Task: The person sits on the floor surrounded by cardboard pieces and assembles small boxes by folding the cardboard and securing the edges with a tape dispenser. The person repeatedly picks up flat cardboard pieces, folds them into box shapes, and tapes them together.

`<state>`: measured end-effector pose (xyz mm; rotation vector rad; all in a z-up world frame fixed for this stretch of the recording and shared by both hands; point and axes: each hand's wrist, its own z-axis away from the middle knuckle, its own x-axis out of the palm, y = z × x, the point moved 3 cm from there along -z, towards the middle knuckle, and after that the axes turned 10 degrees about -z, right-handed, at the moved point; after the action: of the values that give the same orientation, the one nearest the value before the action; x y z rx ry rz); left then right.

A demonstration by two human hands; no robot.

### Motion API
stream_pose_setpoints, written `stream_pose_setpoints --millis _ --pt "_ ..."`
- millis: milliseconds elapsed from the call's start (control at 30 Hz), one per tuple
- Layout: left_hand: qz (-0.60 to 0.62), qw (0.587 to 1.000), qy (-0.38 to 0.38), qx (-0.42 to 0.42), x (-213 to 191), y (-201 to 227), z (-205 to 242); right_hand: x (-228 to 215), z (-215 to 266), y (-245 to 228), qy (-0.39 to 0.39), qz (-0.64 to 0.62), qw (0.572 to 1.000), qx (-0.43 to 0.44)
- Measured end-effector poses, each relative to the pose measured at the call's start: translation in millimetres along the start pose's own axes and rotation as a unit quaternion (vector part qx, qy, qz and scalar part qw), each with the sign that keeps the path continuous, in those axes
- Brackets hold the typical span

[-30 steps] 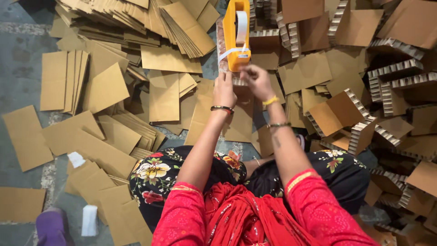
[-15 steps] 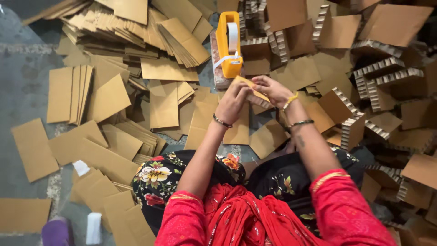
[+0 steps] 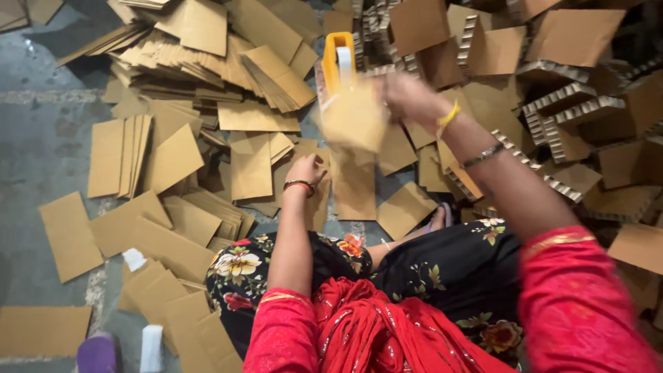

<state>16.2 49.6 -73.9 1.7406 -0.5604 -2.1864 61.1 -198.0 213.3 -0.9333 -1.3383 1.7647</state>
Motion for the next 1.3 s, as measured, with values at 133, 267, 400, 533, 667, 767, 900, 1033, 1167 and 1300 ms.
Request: stream_pose_setpoints --millis 133,267,400,533,667,767,900,1033,1167,1300 --pt "0.045 0.996 -0.057 0.058 25.1 0.1 -11.0 -34.9 -12.6 -39.2 0.047 -0.221 0.958 -0.174" --pt "0.046 0.995 -0.058 0.069 34.6 12.2 -18.9 -89.1 -44.1 -8.0 0.233 0.106 0.941 -0.221" --pt "0.034 0.993 -0.047 0.099 33.9 20.6 -24.8 -152.8 -54.2 37.8 0.297 0.549 0.773 -0.112" --pt "0.031 0.993 -0.064 0.09 28.5 22.3 -27.7 -187.3 -76.3 102.9 0.25 0.753 0.608 -0.023" --pt "0.027 0.994 -0.05 0.089 23.8 26.0 -26.3 -188.9 -93.7 131.7 0.27 0.756 0.593 -0.057" --pt "0.016 0.996 -0.031 0.088 24.1 27.2 -24.1 -170.4 -85.7 110.0 0.267 0.709 0.645 -0.103" --pt "0.019 0.992 0.082 0.094 26.8 28.7 -18.6 -140.4 -40.2 63.2 0.337 0.606 0.668 -0.27" --pt "-0.034 0.989 0.128 0.071 25.1 40.6 -21.7 -110.1 33.4 87.4 0.33 0.292 0.835 -0.331" --pt "-0.127 0.981 0.116 0.093 8.8 58.6 -21.7 -46.6 49.7 184.9 0.168 0.226 0.938 -0.2" --pt "-0.173 0.979 0.054 0.089 8.0 57.3 -13.0 11.1 50.2 246.7 -0.02 0.19 0.974 0.123"
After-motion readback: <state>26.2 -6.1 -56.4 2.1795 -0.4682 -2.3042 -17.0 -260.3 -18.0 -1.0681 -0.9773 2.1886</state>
